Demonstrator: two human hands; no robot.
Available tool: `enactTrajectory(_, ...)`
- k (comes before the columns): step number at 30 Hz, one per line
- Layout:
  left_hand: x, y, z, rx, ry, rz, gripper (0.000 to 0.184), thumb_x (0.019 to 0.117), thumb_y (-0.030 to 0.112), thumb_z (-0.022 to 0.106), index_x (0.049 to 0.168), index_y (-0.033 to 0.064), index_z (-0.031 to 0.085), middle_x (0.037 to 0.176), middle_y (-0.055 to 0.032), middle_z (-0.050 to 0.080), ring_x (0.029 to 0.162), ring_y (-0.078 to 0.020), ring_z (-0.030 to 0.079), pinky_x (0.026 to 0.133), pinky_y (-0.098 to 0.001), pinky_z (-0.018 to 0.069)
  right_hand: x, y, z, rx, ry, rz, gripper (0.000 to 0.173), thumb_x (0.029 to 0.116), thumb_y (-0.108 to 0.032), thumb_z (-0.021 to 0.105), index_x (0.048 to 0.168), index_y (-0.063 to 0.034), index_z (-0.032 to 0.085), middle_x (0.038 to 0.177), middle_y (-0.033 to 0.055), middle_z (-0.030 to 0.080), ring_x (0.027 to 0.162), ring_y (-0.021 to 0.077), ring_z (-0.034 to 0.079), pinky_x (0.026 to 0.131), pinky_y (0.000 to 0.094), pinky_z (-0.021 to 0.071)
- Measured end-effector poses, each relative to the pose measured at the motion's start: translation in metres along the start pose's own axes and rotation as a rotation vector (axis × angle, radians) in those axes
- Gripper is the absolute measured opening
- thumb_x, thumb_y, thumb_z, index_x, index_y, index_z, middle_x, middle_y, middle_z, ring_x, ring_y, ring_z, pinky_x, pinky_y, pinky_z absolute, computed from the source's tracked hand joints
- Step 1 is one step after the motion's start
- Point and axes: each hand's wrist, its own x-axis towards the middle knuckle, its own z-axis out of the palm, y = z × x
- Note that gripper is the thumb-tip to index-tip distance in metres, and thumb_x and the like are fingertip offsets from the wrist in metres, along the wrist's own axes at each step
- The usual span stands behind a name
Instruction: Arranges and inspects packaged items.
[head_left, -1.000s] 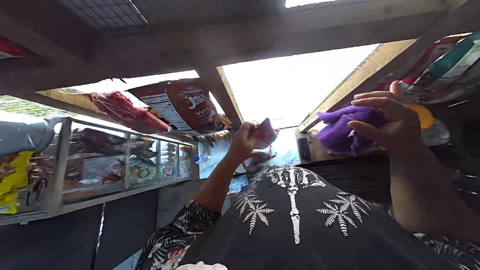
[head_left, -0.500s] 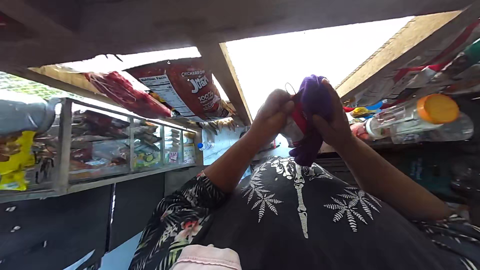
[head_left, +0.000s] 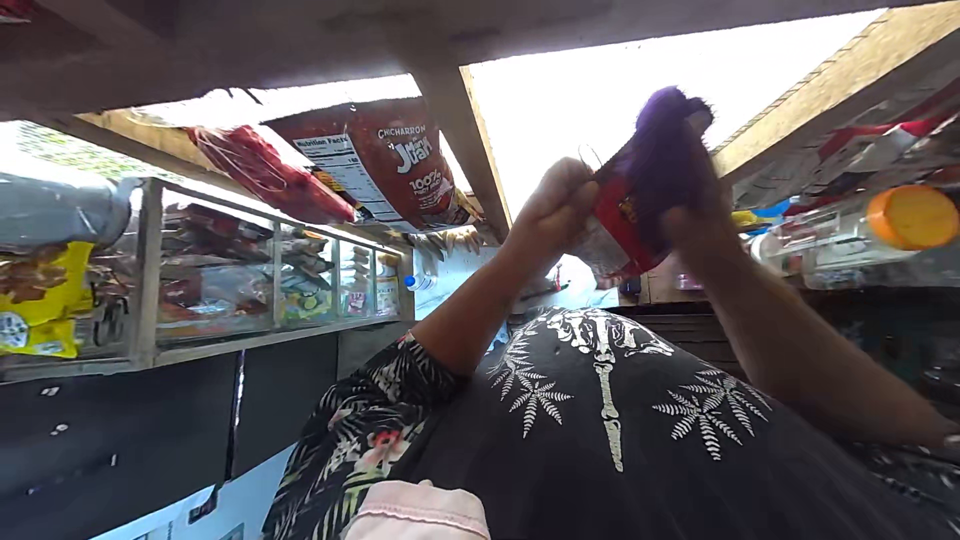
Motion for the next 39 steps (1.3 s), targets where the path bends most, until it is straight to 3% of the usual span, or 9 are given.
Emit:
enactTrajectory(3, 0.001, 0.003, 0.001, -0.006, 0.110, -0.061, 0.009, 0.1058, 0.005, 0.041, 0.102, 0.0106, 0.047, 0.082, 0.0051, 0.059, 0.072, -0.0020, 0.061, 0.068, -0.0217, 0.0548, -0.023, 0.032, 0.025, -0.085, -0.023, -0.052, 0.067, 0.1053, -0.032, 0.053, 0.157, 0.0012, 0.027, 0.147, 0.0175, 0.051, 0.130, 0.0070, 0.054, 0.111, 0.0268, 0.0451)
enactTrajectory(8, -0.011, 0.010, -0.021, 0.044, 0.253, -0.174, 0.010, 0.1065, 0.006, 0.041, 0.103, 0.0138, 0.046, 0.085, 0.0058, 0.061, 0.075, -0.0025, 0.063, 0.071, -0.0229, 0.0562, -0.054, 0.053, -0.012, -0.430, -0.246, 0.123, 0.041, 0.0992, -0.020, 0.062, 0.138, -0.0070, 0.064, 0.123, 0.0211, 0.069, 0.106, 0.0363, 0.071, 0.088, 0.0552, 0.0573)
enactTrajectory(13, -0.010, 0.003, -0.011, 0.016, 0.197, -0.356, 0.008, 0.1078, 0.010, 0.040, 0.110, 0.0084, 0.047, 0.089, 0.0000, 0.062, 0.078, -0.0071, 0.065, 0.073, -0.0287, 0.0583, -0.021, 0.007, -0.036, -0.364, 0.054, 0.056, 0.053, 0.1017, -0.030, 0.060, 0.144, 0.0002, 0.052, 0.135, 0.0213, 0.060, 0.126, 0.0206, 0.058, 0.109, 0.0373, 0.0467)
enactTrajectory(18, 0.000, 0.008, 0.026, -0.276, 0.376, -0.459, 0.021, 0.1008, 0.000, 0.041, 0.105, 0.0116, 0.058, 0.083, 0.0024, 0.067, 0.076, -0.0063, 0.066, 0.071, -0.0275, 0.0573, -0.007, 0.008, 0.029, -0.440, 0.004, -0.144, 0.040, 0.0989, -0.038, 0.061, 0.131, -0.0143, 0.063, 0.127, 0.0198, 0.063, 0.127, 0.0378, 0.054, 0.109, 0.0535, 0.0411)
enactTrajectory(24, -0.007, -0.004, 0.016, -0.387, 0.370, -0.502, 0.016, 0.1099, 0.013, 0.036, 0.108, 0.0100, 0.051, 0.084, -0.0012, 0.063, 0.075, -0.0090, 0.065, 0.070, -0.0273, 0.0562, -0.055, 0.045, 0.021, -0.469, -0.067, -0.442, 0.021, 0.0983, -0.036, 0.064, 0.108, -0.0206, 0.073, 0.123, 0.0081, 0.065, 0.132, 0.0271, 0.050, 0.119, 0.0467, 0.0296)
enactTrajectory(28, -0.005, -0.001, 0.001, -0.351, 0.477, -0.470, 0.016, 0.1104, 0.016, 0.038, 0.114, 0.0118, 0.053, 0.090, -0.0031, 0.067, 0.081, -0.0128, 0.069, 0.075, -0.0327, 0.0598, -0.091, 0.069, -0.003, -0.649, -0.332, -0.437, 0.010, 0.0928, -0.017, 0.070, 0.095, -0.0205, 0.079, 0.106, 0.0092, 0.071, 0.117, 0.0311, 0.063, 0.102, 0.0463, 0.0509)
enactTrajectory(33, -0.005, 0.006, -0.007, -0.337, 0.530, -0.408, 0.014, 0.1102, 0.016, 0.037, 0.112, 0.0138, 0.051, 0.090, -0.0022, 0.066, 0.082, -0.0122, 0.069, 0.076, -0.0321, 0.0595, -0.084, 0.079, -0.051, -0.655, -0.157, 0.112, 0.019, 0.0874, -0.007, 0.066, 0.102, -0.0066, 0.079, 0.118, 0.0270, 0.068, 0.112, 0.0482, 0.063, 0.094, 0.0632, 0.0514)
enactTrajectory(36, -0.005, 0.002, -0.002, -0.360, 0.530, -0.456, 0.015, 0.1096, 0.017, 0.038, 0.113, 0.0146, 0.052, 0.093, -0.0022, 0.066, 0.084, -0.0129, 0.069, 0.077, -0.0340, 0.0593, -0.050, 0.040, -0.060, -0.553, 0.145, 0.062, 0.026, 0.0914, -0.009, 0.061, 0.112, -0.0020, 0.075, 0.123, 0.0283, 0.063, 0.119, 0.0370, 0.058, 0.104, 0.0465, 0.0455)
enactTrajectory(39, -0.001, -0.003, 0.006, -0.448, 0.476, -0.508, 0.017, 0.1100, 0.018, 0.038, 0.114, 0.0140, 0.054, 0.094, -0.0037, 0.067, 0.086, -0.0149, 0.069, 0.079, -0.0357, 0.0594, -0.010, 0.001, -0.036, -0.466, 0.098, -0.049, 0.037, 0.0944, -0.015, 0.061, 0.130, -0.0061, 0.068, 0.130, 0.0248, 0.061, 0.125, 0.0299, 0.055, 0.107, 0.0400, 0.0445)
